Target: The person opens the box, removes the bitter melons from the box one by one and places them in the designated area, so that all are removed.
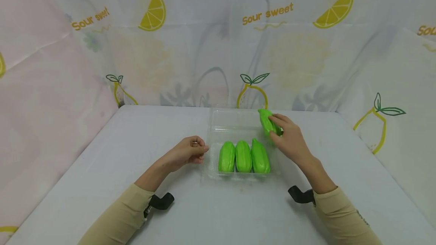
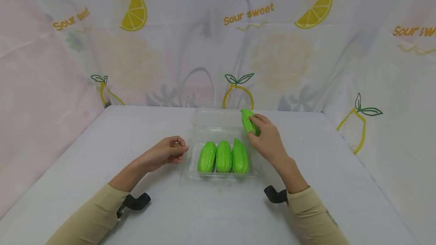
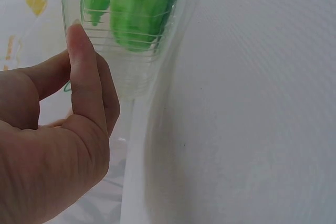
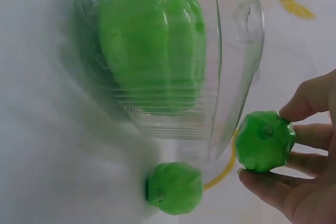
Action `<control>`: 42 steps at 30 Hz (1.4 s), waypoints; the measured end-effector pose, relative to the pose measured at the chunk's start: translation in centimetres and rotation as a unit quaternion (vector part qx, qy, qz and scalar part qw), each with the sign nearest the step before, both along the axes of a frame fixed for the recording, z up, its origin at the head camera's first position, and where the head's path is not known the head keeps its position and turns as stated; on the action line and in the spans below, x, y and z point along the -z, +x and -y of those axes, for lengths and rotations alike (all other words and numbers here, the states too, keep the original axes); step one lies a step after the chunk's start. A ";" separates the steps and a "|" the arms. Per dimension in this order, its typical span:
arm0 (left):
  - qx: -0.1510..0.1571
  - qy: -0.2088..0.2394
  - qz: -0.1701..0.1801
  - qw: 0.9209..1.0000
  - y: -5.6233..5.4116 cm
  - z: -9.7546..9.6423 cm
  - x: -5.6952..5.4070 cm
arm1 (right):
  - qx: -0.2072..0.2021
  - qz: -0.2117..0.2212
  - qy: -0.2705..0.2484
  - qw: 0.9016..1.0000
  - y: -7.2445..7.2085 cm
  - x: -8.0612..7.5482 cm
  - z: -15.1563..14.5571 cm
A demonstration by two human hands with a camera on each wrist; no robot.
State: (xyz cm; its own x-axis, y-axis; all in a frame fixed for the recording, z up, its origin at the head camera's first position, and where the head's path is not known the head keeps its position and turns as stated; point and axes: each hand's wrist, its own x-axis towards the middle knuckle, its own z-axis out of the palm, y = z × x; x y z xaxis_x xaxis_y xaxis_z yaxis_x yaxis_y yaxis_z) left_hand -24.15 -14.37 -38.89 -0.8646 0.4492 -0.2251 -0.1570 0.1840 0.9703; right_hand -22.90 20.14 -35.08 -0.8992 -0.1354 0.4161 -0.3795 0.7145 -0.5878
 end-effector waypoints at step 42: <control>-0.002 -0.004 -0.001 1.000 0.0 0.0 0.1 | 0.076 0.054 0.025 0.995 -1.7 1.9 -4.5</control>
